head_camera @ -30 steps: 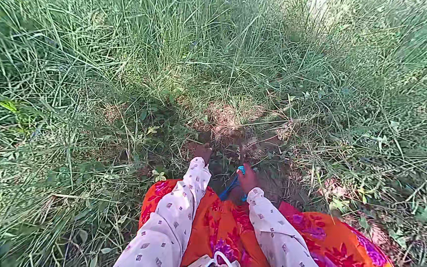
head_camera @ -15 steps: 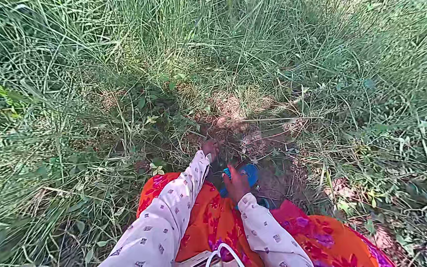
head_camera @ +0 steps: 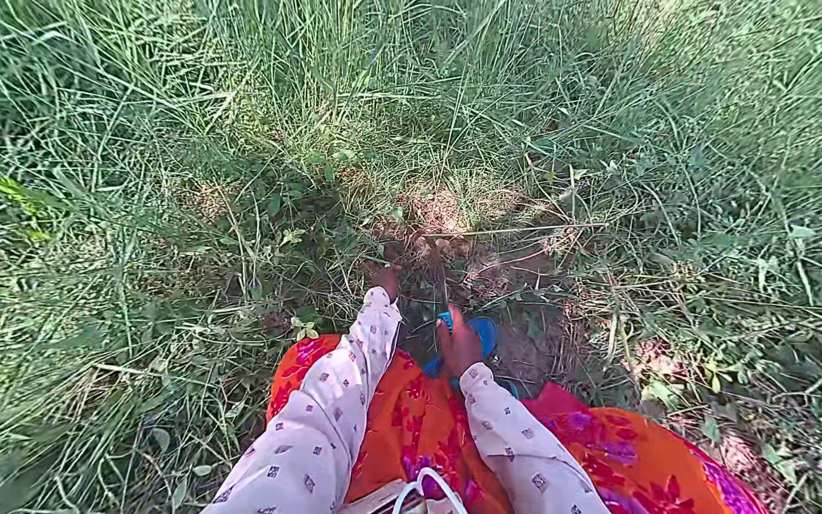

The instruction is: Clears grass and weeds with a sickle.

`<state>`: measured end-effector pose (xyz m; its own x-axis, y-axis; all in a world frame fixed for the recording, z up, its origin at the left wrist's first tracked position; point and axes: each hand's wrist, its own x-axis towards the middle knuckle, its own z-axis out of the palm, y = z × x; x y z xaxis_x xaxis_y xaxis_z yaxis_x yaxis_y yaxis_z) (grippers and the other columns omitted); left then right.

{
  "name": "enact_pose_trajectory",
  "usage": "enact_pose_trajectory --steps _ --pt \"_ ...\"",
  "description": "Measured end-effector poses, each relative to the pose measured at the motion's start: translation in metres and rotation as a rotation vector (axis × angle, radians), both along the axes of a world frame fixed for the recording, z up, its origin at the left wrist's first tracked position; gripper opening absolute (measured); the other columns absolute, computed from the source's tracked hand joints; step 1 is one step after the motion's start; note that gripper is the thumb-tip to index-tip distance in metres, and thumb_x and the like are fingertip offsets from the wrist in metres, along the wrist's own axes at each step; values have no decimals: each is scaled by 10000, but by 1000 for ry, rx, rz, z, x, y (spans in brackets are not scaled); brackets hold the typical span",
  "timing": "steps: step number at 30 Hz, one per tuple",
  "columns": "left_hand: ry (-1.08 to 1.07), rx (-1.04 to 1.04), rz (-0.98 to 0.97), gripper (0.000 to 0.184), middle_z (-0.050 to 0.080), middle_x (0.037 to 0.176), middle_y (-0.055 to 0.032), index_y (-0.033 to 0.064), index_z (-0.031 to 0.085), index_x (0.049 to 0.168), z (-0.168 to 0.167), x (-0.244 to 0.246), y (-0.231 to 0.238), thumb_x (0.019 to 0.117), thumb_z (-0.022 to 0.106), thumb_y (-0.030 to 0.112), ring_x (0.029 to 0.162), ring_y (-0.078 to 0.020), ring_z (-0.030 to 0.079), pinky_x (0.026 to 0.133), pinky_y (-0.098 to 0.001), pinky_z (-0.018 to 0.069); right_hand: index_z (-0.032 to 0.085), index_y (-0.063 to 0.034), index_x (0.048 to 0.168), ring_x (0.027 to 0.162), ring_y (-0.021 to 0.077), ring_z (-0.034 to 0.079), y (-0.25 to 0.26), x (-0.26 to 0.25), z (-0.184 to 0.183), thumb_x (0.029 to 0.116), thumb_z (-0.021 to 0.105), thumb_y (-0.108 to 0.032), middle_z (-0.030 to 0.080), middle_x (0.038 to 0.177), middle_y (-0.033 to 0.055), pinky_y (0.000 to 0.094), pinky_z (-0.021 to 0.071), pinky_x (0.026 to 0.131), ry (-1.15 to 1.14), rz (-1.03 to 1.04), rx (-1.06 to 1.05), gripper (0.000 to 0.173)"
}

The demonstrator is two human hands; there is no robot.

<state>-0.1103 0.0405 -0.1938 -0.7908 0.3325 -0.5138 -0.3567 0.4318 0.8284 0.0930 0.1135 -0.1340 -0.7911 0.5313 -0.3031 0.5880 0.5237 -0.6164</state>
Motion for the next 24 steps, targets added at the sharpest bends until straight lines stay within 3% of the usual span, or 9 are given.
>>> enact_pose_trajectory --steps 3,7,12,14,17,19,20,22,24 --pt "129 -150 -204 496 540 1479 -231 47 590 1413 11 7 -2 1145 247 286 1436 -358 457 1194 -532 327 321 -63 1605 1189 392 652 12 -7 -8 1112 445 -288 642 1330 245 551 478 1047 -87 55 -61 556" --pt "81 -147 -179 515 520 1500 -224 54 559 1442 12 7 -5 1148 226 315 1437 -352 458 1191 -529 337 314 -121 1614 1254 392 622 15 -15 -13 1121 412 -319 637 1354 225 561 459 1075 -301 147 -4 540" --pt "95 -231 -216 454 461 1545 -248 39 461 1515 9 -13 -26 1138 260 194 1473 -381 407 1214 -533 308 355 -57 1584 1147 393 662 -8 12 33 1104 459 -264 653 1279 254 553 500 1014 -186 61 -131 533" --pt "146 -200 -75 466 447 1548 -273 -12 437 1517 24 -23 -44 1145 269 213 1478 -398 393 1225 -531 285 382 -11 1542 949 344 681 -19 29 41 1091 478 -225 665 1124 235 513 548 882 -6 43 -224 509" --pt "219 -65 274 457 467 1521 -287 -30 445 1499 40 -29 -85 1145 250 186 1446 -382 433 1202 -503 317 405 -18 1543 934 325 687 -25 44 38 1069 505 -240 682 1128 230 517 547 878 164 41 -226 533" --pt "250 55 549 428 546 1443 -228 -4 459 1493 53 -26 -126 1137 261 130 1296 -277 562 1111 -413 421 403 -12 1543 887 317 691 -26 44 34 1074 505 -232 688 1095 225 511 556 840 218 -13 -215 529" --pt "266 212 756 430 586 1223 -153 32 489 1455 55 -25 -148 1147 229 181 1000 -189 581 899 -332 467 393 -2 1542 800 286 679 -27 42 30 1082 496 -220 681 1038 207 479 568 766 246 -54 -239 519" --pt "323 519 1027 398 465 824 12 99 534 1325 59 -24 -206 1146 246 307 600 -69 460 580 -232 441 361 17 1538 708 231 654 -27 38 25 1097 467 -176 648 969 173 410 579 677 312 -159 -362 493" --pt "396 684 1170 308 436 694 87 180 539 1206 78 -9 -267 1136 302 363 491 -19 441 483 -179 436 348 26 1522 666 193 639 -25 35 23 1107 439 -151 621 922 141 359 573 626 365 -272 -480 460"
